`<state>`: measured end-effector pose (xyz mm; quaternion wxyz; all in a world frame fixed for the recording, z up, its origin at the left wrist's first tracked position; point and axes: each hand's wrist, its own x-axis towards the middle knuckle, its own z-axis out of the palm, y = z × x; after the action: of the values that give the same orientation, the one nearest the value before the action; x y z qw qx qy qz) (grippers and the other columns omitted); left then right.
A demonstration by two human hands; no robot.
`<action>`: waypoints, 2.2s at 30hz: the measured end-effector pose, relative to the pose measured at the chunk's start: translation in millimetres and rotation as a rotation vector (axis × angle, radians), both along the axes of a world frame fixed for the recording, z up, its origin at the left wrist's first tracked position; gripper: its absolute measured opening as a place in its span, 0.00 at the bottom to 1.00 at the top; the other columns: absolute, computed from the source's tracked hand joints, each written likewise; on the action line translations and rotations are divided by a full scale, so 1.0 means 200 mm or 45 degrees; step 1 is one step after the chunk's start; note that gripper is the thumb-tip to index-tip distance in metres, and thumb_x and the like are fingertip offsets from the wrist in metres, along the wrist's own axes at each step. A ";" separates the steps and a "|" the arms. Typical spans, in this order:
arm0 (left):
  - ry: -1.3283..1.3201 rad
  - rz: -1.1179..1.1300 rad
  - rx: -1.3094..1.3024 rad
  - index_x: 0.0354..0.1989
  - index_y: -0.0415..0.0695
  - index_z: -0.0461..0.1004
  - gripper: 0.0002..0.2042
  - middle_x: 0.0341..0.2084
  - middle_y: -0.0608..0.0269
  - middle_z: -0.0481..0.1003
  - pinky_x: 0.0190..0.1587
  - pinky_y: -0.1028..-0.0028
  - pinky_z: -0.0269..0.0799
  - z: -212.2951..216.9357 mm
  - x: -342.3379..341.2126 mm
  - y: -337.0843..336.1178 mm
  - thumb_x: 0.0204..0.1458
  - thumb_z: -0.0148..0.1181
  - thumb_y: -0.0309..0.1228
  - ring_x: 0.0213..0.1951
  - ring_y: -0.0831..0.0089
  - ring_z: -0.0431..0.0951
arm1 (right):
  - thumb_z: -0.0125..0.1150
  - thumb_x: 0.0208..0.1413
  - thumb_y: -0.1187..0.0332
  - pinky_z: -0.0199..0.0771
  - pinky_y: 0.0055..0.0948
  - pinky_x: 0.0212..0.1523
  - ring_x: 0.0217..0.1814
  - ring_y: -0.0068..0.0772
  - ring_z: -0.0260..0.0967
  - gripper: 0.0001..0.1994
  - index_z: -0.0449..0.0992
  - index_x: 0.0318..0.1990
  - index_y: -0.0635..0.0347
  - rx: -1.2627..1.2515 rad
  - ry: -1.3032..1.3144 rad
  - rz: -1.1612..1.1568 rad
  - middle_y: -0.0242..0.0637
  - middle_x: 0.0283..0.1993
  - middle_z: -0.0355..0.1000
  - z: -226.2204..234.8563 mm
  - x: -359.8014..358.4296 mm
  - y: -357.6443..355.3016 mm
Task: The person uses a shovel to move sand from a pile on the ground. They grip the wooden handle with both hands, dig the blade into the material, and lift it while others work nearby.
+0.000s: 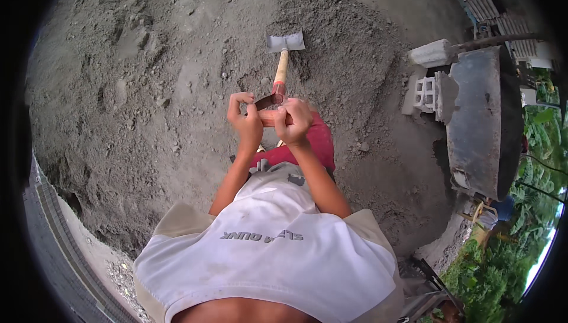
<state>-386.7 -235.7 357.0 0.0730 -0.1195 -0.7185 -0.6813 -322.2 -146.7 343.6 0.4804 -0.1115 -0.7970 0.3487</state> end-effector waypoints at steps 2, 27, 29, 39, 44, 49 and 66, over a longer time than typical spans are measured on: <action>-0.053 -0.046 0.029 0.21 0.38 0.63 0.04 0.23 0.60 0.68 0.38 0.74 0.64 0.04 -0.08 -0.02 0.40 0.45 0.15 0.30 0.72 0.69 | 0.53 0.42 0.75 0.71 0.35 0.33 0.22 0.37 0.66 0.04 0.67 0.20 0.62 0.005 -0.011 0.095 0.38 0.19 0.66 0.09 -0.08 0.00; -0.242 -0.280 -0.109 0.24 0.35 0.73 0.06 0.18 0.59 0.73 0.21 0.75 0.65 -0.65 -0.97 0.68 0.40 0.48 0.22 0.17 0.76 0.70 | 0.55 0.36 0.62 0.71 0.40 0.32 0.30 0.46 0.72 0.11 0.74 0.24 0.60 0.689 -1.664 0.413 0.45 0.26 0.73 -0.18 -1.01 0.68; -0.318 -0.283 -0.114 0.25 0.35 0.73 0.07 0.19 0.58 0.73 0.22 0.75 0.66 -0.67 -0.96 0.65 0.40 0.48 0.22 0.18 0.76 0.71 | 0.53 0.36 0.64 0.72 0.41 0.32 0.29 0.46 0.72 0.11 0.75 0.26 0.59 0.631 -1.557 0.404 0.45 0.26 0.73 -0.16 -0.99 0.65; -0.665 -0.314 0.027 0.40 0.35 0.68 0.15 0.26 0.60 0.72 0.20 0.79 0.63 -0.90 -0.79 0.59 0.41 0.45 0.19 0.19 0.79 0.69 | 0.53 0.39 0.64 0.73 0.40 0.34 0.34 0.45 0.73 0.11 0.75 0.30 0.57 0.554 -1.687 0.369 0.46 0.32 0.73 -0.28 -0.74 0.57; -1.068 -0.479 0.023 0.39 0.40 0.69 0.14 0.25 0.63 0.70 0.27 0.74 0.67 -0.75 -0.73 0.64 0.42 0.43 0.22 0.24 0.75 0.69 | 0.56 0.39 0.62 0.72 0.40 0.36 0.37 0.43 0.72 0.11 0.73 0.30 0.56 0.514 -1.602 0.227 0.43 0.34 0.73 -0.37 -0.62 0.57; -1.483 -0.565 -0.182 0.37 0.44 0.69 0.11 0.26 0.62 0.71 0.34 0.61 0.70 -1.06 -0.41 0.41 0.47 0.43 0.30 0.30 0.69 0.72 | 0.59 0.40 0.63 0.70 0.33 0.43 0.41 0.38 0.71 0.11 0.76 0.33 0.54 0.397 -1.460 0.133 0.38 0.36 0.73 -0.62 -0.23 0.35; -1.847 -0.918 -0.098 0.40 0.35 0.59 0.12 0.31 0.52 0.68 0.35 0.64 0.74 -0.78 0.64 -0.51 0.48 0.41 0.28 0.31 0.63 0.74 | 0.61 0.34 0.70 0.62 0.41 0.45 0.42 0.43 0.67 0.09 0.71 0.26 0.59 0.084 -1.383 0.126 0.42 0.33 0.72 -0.46 0.86 -0.52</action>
<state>-259.1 -338.1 201.5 -0.6394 0.1253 -0.5272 -0.5455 -151.2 -250.1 252.4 -0.0142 -0.2227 -0.9453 0.2379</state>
